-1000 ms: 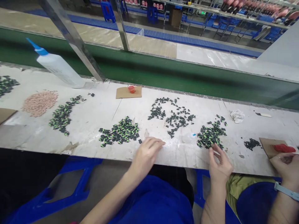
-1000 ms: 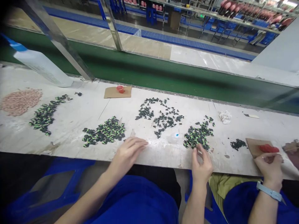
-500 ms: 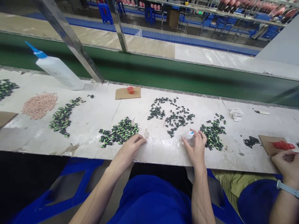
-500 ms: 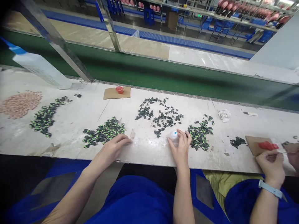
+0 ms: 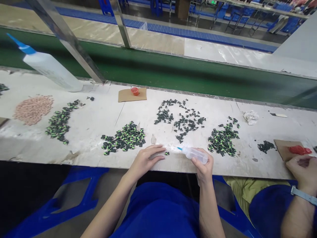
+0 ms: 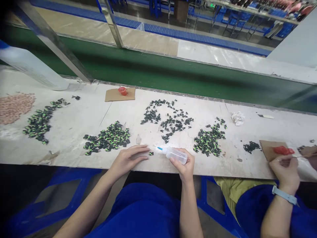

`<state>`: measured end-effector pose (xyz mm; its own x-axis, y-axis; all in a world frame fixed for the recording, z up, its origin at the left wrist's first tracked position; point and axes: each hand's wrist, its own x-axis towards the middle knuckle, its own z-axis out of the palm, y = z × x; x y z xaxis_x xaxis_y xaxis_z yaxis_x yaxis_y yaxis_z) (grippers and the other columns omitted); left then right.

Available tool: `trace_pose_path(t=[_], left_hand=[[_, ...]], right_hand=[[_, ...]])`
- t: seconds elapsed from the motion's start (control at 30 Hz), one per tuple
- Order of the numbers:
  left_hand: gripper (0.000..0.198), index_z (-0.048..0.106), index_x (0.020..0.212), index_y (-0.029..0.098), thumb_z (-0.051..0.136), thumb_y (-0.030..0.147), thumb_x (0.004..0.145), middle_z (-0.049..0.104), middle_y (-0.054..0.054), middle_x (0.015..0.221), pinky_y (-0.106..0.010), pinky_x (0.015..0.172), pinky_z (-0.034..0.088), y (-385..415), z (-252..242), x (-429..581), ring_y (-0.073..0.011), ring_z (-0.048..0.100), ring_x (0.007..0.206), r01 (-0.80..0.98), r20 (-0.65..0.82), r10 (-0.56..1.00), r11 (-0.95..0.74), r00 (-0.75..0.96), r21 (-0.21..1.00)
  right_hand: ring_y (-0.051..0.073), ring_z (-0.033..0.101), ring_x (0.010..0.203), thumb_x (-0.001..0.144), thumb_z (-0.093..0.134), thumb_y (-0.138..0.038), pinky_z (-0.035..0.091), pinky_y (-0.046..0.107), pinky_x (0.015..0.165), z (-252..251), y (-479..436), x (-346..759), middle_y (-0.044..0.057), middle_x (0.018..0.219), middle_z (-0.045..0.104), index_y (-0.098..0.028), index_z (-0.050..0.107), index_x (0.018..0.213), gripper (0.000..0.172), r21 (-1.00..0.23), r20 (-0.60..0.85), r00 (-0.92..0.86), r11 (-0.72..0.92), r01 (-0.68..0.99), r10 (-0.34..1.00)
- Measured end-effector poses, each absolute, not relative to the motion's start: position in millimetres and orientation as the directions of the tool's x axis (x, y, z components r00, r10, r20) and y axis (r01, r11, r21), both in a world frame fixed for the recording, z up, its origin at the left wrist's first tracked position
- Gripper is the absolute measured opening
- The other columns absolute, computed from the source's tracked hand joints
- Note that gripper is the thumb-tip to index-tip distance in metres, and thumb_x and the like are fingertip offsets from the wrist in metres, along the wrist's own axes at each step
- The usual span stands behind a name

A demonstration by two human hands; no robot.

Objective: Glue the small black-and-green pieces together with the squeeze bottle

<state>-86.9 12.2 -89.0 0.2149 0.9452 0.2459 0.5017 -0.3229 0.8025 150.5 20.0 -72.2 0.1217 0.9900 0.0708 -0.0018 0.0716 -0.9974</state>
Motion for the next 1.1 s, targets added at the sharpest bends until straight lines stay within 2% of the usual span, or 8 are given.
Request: trace_pose_path(t=[0.13, 0.43, 0.77, 1.1], left_hand=[[0.020, 0.072, 0.101, 0.022, 0.065, 0.032, 0.086, 0.076, -0.006, 0.103, -0.037, 0.093, 0.056, 10, -89, -79, -0.0230, 0.070, 0.102, 0.522, 0.263, 0.951, -0.308, 0.161, 0.796], [0.015, 0.072, 0.096, 0.023, 0.065, 0.031, 0.086, 0.077, -0.005, 0.097, -0.036, 0.087, 0.057, 12, -96, -74, -0.0228, 0.072, 0.094, 0.564, 0.316, 0.938, -0.338, 0.141, 0.753], [0.012, 0.073, 0.093, 0.023, 0.067, 0.029, 0.084, 0.077, -0.004, 0.093, -0.036, 0.088, 0.056, 12, -94, -74, -0.0226, 0.071, 0.097, 0.537, 0.285, 0.949, -0.310, 0.131, 0.784], [0.012, 0.073, 0.092, 0.023, 0.067, 0.029, 0.084, 0.078, -0.004, 0.093, -0.035, 0.088, 0.056, 13, -93, -74, -0.0223, 0.072, 0.095, 0.550, 0.272, 0.954, -0.294, 0.122, 0.782]], right_hand=[[0.015, 0.057, 0.052, 0.066, 0.075, -0.037, 0.045, 0.026, 0.049, -72, 21, 136, 0.001, 0.059, 0.068, -0.019, 0.072, 0.068, 0.019, -0.999, 0.013, 0.166, 0.006, 0.046, 0.986], [0.011, 0.046, 0.045, 0.070, 0.070, -0.038, 0.038, 0.023, 0.045, -66, 22, 127, -0.002, 0.047, 0.055, -0.017, 0.063, 0.057, 0.025, -0.981, -0.024, 0.146, -0.051, 0.187, 0.989], [0.014, 0.053, 0.051, 0.073, 0.068, -0.039, 0.042, 0.024, 0.048, -70, 21, 128, 0.000, 0.054, 0.062, -0.016, 0.069, 0.063, 0.025, -0.970, -0.022, 0.117, -0.049, 0.237, 0.993], [0.014, 0.052, 0.052, 0.074, 0.068, -0.040, 0.041, 0.025, 0.049, -70, 22, 128, 0.000, 0.054, 0.060, -0.017, 0.067, 0.062, 0.026, -0.967, -0.039, 0.100, -0.063, 0.248, 0.994]])
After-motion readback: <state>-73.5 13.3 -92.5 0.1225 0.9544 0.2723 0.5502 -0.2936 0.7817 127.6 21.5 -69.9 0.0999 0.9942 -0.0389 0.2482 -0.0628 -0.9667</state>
